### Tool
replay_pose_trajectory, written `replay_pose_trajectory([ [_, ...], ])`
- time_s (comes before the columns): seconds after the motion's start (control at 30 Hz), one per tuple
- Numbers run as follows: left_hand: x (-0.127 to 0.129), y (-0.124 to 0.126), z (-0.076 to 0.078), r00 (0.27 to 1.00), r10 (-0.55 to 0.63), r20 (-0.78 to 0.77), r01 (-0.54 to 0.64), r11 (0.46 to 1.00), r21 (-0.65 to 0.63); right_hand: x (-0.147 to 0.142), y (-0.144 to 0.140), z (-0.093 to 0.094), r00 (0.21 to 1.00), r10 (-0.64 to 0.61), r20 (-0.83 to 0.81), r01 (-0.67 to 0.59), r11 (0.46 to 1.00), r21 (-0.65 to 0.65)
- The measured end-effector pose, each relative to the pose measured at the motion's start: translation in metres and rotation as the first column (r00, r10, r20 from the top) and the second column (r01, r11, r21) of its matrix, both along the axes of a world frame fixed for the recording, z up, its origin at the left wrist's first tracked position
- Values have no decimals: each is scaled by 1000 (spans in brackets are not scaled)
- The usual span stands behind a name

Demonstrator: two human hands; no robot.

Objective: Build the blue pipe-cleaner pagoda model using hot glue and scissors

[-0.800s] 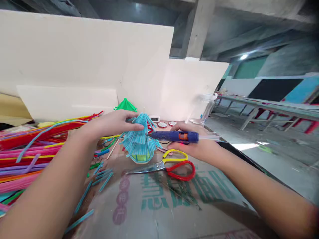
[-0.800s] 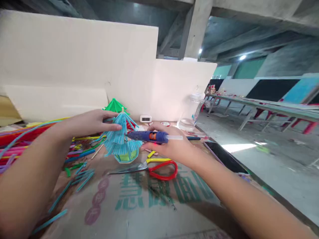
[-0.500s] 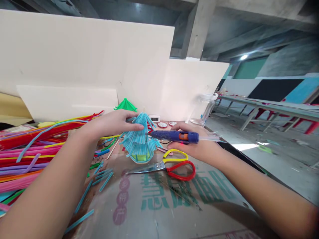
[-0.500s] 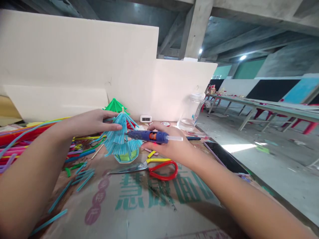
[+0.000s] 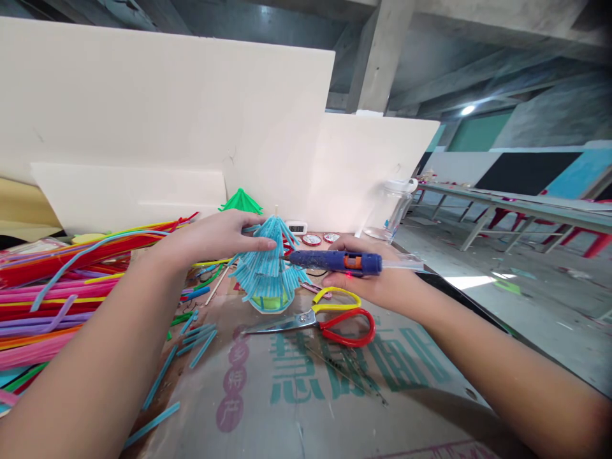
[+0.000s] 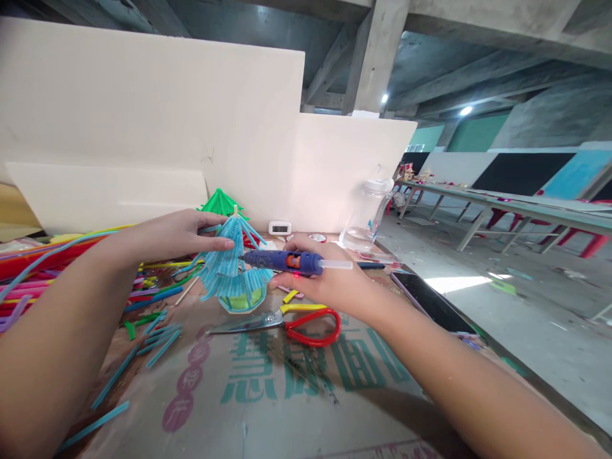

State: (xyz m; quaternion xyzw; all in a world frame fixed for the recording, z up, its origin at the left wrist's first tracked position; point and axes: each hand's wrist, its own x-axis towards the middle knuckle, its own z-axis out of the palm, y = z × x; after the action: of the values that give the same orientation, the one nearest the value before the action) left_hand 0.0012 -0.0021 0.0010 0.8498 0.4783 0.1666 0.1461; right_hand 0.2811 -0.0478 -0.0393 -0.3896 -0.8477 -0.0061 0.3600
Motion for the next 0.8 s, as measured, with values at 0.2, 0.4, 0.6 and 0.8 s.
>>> replay_pose_trajectory([
  [0.2,-1,0,0,1000,2,5,-2,1000,-3,1,-2,2,1000,1,3,-1,1000,-28],
  [0.4,-1,1,0,1000,11,-11,-11,1000,18,3,-2,3,1000,17,7,-16,997,-73],
  [0.6,0,0,0,996,86,-37,-83,994,75,4,-1,5,999,12,42,-11,999,-45],
  [0.8,2,-1,1,992,112,-59,-106,991,87,4,-1,7,997,19,69,-17,999,-27],
])
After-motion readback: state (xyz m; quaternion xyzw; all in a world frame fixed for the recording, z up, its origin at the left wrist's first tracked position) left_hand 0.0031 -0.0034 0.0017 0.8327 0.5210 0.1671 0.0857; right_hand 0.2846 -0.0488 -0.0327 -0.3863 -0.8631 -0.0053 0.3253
